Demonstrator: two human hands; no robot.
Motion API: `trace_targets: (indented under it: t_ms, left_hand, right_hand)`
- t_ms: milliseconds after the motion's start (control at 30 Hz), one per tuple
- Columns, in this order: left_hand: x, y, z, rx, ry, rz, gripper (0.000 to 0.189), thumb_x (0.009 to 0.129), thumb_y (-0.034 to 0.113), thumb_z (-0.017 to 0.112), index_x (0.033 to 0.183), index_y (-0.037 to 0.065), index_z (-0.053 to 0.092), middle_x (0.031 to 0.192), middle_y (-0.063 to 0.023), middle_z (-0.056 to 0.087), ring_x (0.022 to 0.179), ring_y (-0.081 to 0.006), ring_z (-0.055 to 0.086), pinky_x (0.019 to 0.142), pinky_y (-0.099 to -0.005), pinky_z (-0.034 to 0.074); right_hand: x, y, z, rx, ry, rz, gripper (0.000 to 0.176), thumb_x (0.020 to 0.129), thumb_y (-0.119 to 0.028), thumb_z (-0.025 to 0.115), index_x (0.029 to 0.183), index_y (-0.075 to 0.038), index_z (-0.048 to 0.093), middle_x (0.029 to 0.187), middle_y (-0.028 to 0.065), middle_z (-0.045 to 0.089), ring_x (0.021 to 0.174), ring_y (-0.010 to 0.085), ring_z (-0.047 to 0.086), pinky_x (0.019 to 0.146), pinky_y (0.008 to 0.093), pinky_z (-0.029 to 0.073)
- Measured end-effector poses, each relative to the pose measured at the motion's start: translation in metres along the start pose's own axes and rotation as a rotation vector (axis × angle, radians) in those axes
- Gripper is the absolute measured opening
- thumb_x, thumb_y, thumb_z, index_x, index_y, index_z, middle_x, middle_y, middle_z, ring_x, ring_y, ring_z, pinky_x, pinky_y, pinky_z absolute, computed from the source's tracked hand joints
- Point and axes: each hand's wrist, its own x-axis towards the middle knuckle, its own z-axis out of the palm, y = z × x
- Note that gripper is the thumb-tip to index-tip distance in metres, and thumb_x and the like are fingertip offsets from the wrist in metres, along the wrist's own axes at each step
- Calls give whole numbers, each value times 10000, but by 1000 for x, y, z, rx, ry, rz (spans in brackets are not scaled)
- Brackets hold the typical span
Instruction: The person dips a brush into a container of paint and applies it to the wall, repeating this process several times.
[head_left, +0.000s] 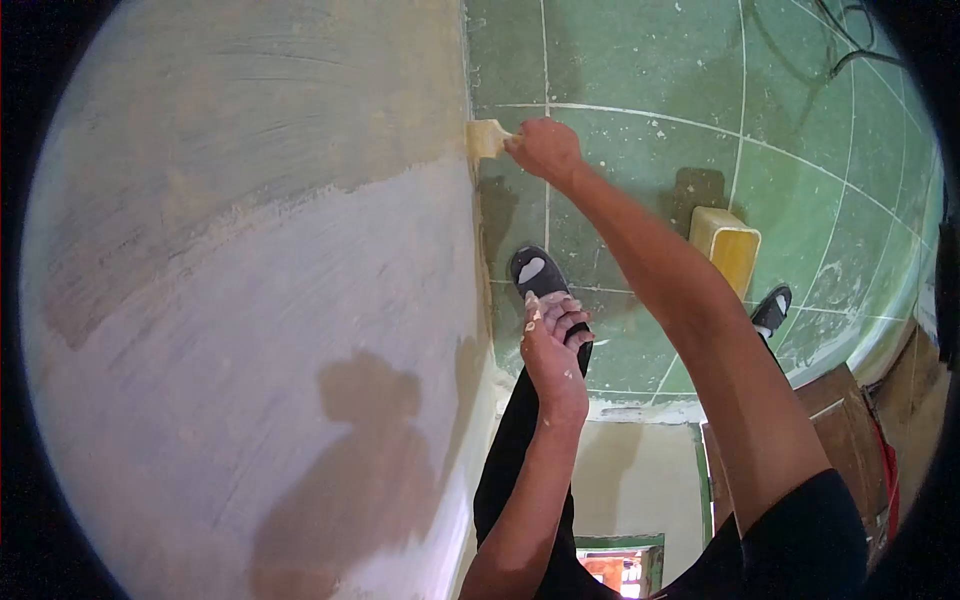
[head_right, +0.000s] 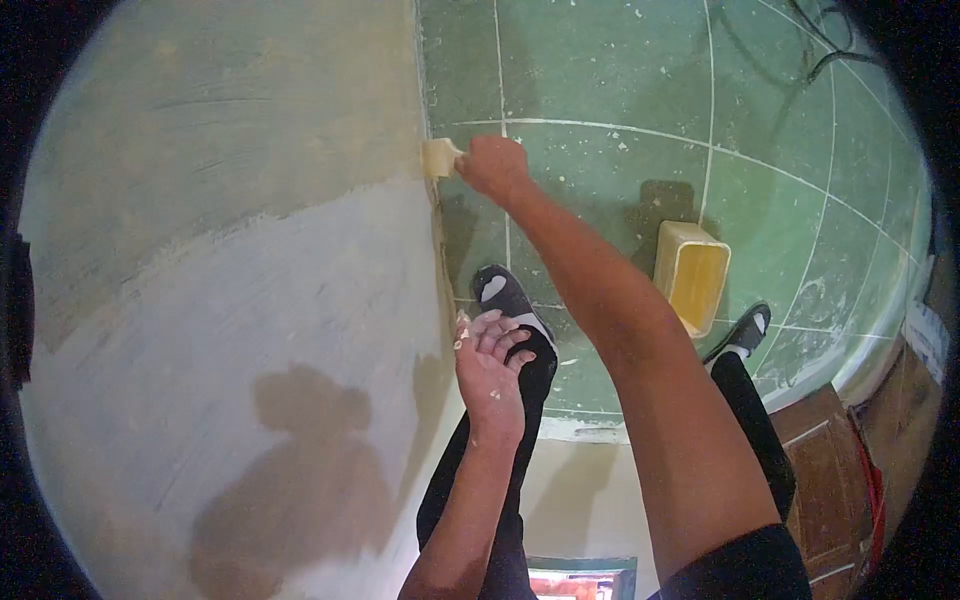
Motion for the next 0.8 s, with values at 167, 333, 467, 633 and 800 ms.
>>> trace_targets:
  t_ms: [167, 333, 467, 633, 800]
  left_hand:
    - [3, 1, -8, 51, 178, -74, 518, 980, 542, 402, 1116, 69, 565, 991, -60, 602, 911, -213, 596, 801, -383, 438]
    - [6, 8, -10, 54, 271, -23, 527, 963, 560, 407, 1098, 74, 561, 967, -60, 584, 916, -218, 568, 804, -397, 432]
    - [7, 21, -9, 79, 274, -11, 505, 970, 555, 408, 1064, 83, 562, 949, -56, 585, 911, -216, 571, 786, -393, 440]
    - [7, 32, 6, 107, 220, 39, 490, 981, 542, 409, 1037, 80, 562, 941, -52, 590, 893, -206, 576, 758, -381, 452]
    - [5, 33, 7, 111, 190, 48, 488, 982, 539, 412, 1030, 79, 569, 942, -53, 594, 898, -201, 578, 755, -367, 460]
  right_hand:
    - [-29, -40, -45, 28, -67, -95, 427, 804, -471, 654, 906, -64, 733, 877, 199, 704, 817, 381, 685, 745, 482, 548]
    - [-90, -35, -90, 235, 38, -198, 452, 782, -506, 676, 948, -91, 745, 839, 187, 695, 806, 379, 675, 734, 478, 534]
    - [-64, -2, -56, 400, 69, -189, 458, 790, -534, 665, 936, -107, 743, 838, 180, 690, 833, 384, 667, 742, 479, 524]
    - [11, 38, 37, 356, 110, -101, 480, 804, -549, 643, 933, -95, 733, 862, 174, 701, 831, 393, 670, 751, 483, 525]
    - [15, 38, 25, 227, 23, 68, 480, 814, -541, 635, 939, -89, 736, 862, 182, 703, 830, 389, 679, 747, 489, 536]
